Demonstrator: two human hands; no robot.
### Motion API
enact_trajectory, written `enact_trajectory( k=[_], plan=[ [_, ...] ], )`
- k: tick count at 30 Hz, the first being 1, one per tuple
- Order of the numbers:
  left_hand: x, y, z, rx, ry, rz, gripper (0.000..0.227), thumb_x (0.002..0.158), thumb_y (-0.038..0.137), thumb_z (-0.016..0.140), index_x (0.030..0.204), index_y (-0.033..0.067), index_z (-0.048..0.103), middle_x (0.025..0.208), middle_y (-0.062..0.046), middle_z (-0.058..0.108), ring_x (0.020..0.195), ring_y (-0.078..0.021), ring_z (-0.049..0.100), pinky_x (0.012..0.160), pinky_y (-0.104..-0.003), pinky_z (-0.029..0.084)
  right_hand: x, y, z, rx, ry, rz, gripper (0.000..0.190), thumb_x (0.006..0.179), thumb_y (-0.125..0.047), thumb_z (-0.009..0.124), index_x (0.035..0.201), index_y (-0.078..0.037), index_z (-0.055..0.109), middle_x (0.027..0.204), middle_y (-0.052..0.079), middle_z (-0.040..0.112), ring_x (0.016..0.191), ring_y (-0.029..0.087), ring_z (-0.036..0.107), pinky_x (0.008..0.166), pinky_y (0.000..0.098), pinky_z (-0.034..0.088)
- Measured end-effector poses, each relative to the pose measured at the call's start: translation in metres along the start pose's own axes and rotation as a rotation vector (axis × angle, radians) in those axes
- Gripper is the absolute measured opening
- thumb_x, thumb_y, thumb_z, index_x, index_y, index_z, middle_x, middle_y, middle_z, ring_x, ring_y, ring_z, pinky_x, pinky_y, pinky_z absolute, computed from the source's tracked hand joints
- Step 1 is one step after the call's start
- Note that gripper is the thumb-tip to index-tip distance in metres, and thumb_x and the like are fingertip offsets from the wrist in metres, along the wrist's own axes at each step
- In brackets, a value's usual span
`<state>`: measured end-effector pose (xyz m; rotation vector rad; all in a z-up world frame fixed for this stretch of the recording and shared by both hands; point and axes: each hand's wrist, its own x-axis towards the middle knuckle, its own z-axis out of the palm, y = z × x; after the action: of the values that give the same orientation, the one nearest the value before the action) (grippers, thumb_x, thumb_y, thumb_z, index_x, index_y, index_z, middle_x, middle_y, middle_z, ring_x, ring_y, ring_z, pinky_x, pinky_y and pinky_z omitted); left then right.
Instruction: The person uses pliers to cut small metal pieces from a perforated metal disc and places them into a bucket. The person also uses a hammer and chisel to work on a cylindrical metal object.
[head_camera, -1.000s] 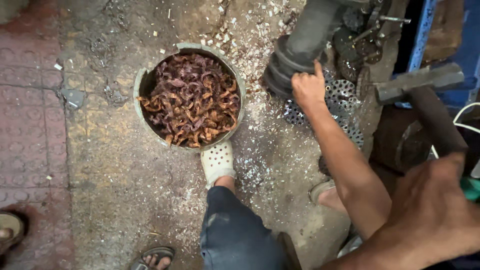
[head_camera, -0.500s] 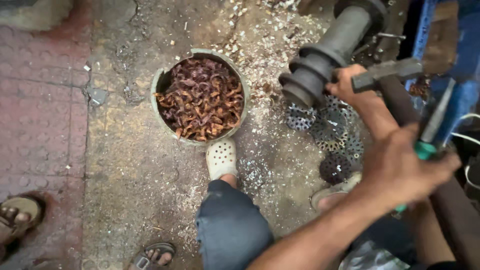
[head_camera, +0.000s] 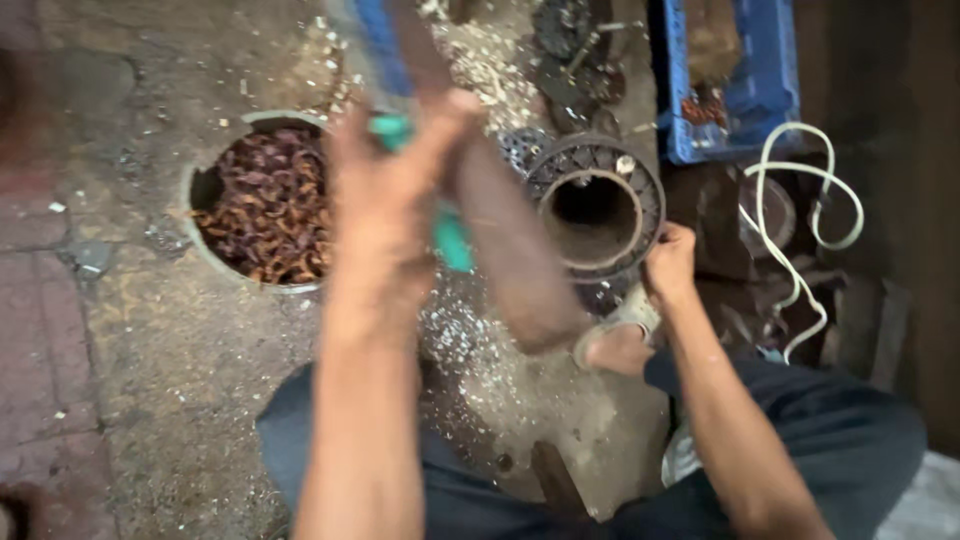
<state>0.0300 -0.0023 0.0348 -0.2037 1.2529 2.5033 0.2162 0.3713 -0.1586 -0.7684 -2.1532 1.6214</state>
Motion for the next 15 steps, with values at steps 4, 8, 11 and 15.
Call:
enact_trajectory(
  k=[4, 8, 11, 15],
  plan=[
    [-0.01, 0.021, -0.028, -0.015, 0.094, 0.169, 0.086, 0.073, 0.018, 0.091, 0.136, -0.0014, 0.036, 0.116, -0.018, 0.062, 0.11, -0.0282, 0.07, 0.094, -0.047, 0.062, -0.059, -0.004, 0.003, 0.308, 0.046, 0.169, 0.011, 0.099, 0.004, 0.063, 0.097, 0.008, 0.073, 0.093, 0.012, 0.075, 0.076, 0.017, 0.07, 0.069, 0.0307, 0.059],
    [-0.016, 0.035, -0.049, -0.094, 0.09, 0.172, 0.058, 0.086, 0.005, 0.083, 0.13, -0.0048, 0.046, 0.105, -0.018, 0.067, 0.097, -0.0308, 0.073, 0.094, -0.045, 0.064, -0.095, 0.006, 0.016, 0.405, -0.009, 0.198, 0.01, 0.095, 0.007, 0.064, 0.102, 0.008, 0.072, 0.098, 0.013, 0.075, 0.081, 0.02, 0.072, 0.074, 0.034, 0.062],
    [-0.02, 0.039, -0.057, -0.176, 0.136, 0.092, 0.046, 0.084, 0.003, 0.076, 0.121, -0.0018, 0.049, 0.093, -0.019, 0.072, 0.081, -0.0289, 0.072, 0.075, -0.042, 0.064, -0.109, 0.032, 0.021, 0.453, -0.038, 0.241, 0.015, 0.093, 0.007, 0.064, 0.106, 0.008, 0.072, 0.103, 0.014, 0.075, 0.087, 0.021, 0.073, 0.079, 0.0352, 0.062],
    [-0.017, 0.032, -0.062, -0.273, 0.079, 0.116, 0.042, 0.088, 0.0, 0.076, 0.12, -0.0061, 0.05, 0.096, -0.02, 0.071, 0.086, -0.0293, 0.072, 0.078, -0.039, 0.065, -0.124, 0.094, 0.023, 0.503, -0.047, 0.365, 0.019, 0.093, 0.002, 0.063, 0.111, 0.006, 0.07, 0.108, 0.013, 0.075, 0.093, 0.022, 0.072, 0.082, 0.0355, 0.061]
  ],
)
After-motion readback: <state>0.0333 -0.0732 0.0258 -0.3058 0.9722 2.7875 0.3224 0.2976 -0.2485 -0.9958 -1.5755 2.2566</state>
